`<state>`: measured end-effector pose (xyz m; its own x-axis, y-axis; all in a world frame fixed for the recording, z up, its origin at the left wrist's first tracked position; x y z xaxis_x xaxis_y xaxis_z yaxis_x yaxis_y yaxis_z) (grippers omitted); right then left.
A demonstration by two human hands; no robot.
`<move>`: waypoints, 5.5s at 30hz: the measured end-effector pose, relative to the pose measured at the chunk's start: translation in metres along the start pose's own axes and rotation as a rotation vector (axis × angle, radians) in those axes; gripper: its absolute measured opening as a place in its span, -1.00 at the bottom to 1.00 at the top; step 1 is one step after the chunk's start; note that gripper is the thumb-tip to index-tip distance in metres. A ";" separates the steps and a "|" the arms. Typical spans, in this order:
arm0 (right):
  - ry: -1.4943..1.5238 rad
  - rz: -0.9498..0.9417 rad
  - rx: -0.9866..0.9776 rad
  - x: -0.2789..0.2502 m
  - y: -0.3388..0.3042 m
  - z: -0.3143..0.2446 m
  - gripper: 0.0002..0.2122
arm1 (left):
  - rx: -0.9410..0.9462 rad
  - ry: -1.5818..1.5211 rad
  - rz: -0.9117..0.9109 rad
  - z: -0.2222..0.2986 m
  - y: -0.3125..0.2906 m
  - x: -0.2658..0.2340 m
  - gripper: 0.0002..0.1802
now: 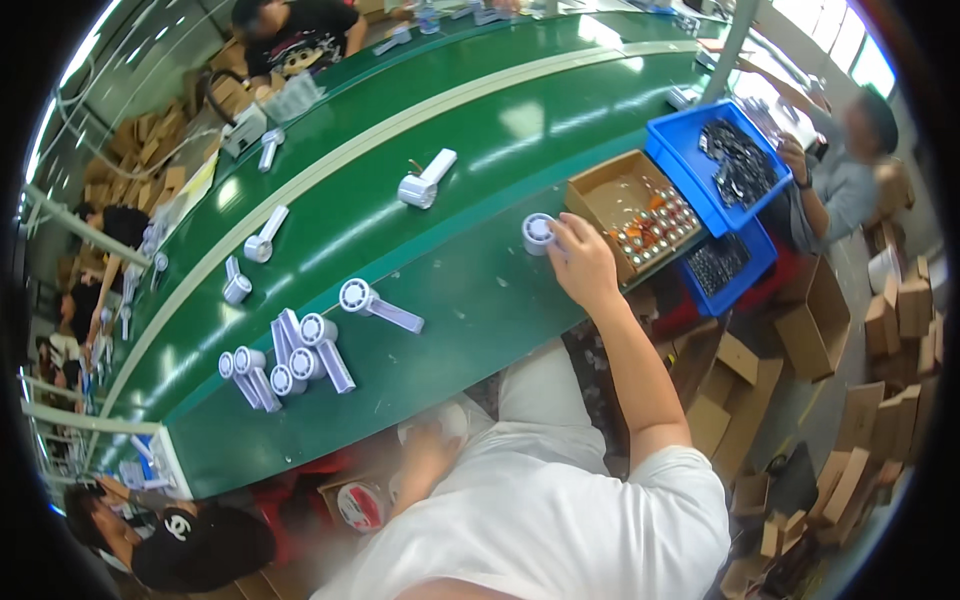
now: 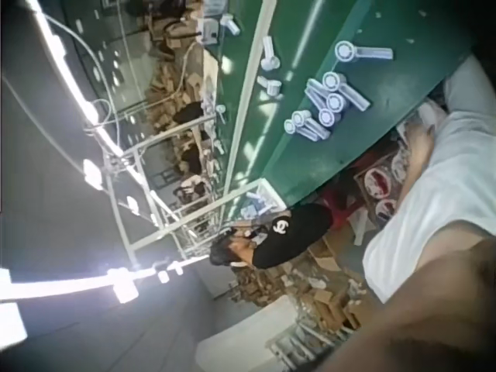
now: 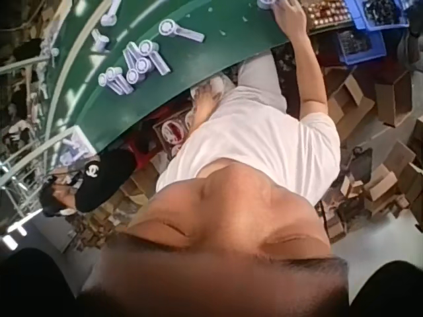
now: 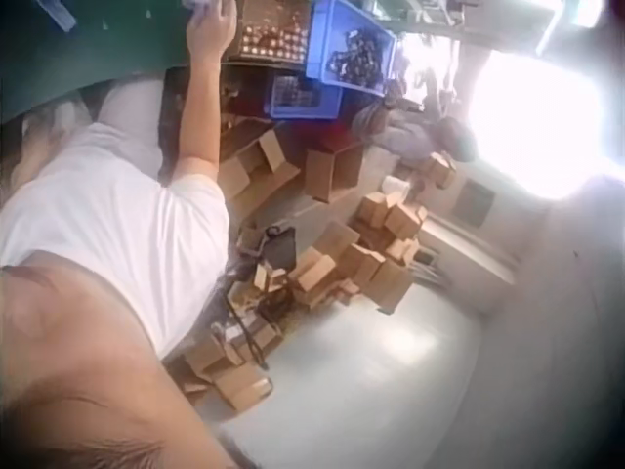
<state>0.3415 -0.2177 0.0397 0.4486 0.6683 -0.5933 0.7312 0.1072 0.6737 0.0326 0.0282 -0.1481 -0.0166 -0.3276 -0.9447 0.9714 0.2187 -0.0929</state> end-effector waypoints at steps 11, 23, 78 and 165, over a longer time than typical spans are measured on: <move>-0.915 -0.688 0.021 0.042 0.040 0.190 -0.84 | 0.141 0.190 -0.046 0.020 0.008 0.028 -0.05; -0.918 -0.515 -0.109 0.002 0.063 0.131 -0.80 | 0.305 -0.679 -0.344 0.055 -0.010 -0.132 -0.19; -0.531 -0.661 0.167 0.064 0.056 0.200 -0.74 | -0.073 -1.747 -0.044 0.121 0.082 -0.139 0.10; 1.492 0.384 0.903 -0.026 -0.005 -0.032 -0.78 | 0.473 -0.192 0.703 0.181 0.059 -0.229 -0.05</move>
<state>0.3096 -0.2119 0.0662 0.2201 0.6461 0.7308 0.9650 -0.2537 -0.0664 0.1363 -0.0501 0.1201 0.6233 -0.4185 -0.6605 0.7385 0.0375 0.6732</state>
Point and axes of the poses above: each hand's wrist, its own y-axis towards the middle knuckle, its own x-axis out of the palm, z = x × y, the point moved 10 cm from there along y, towards the middle knuckle, and after that the axes turned 14 degrees about z, right-handed, at the moved point
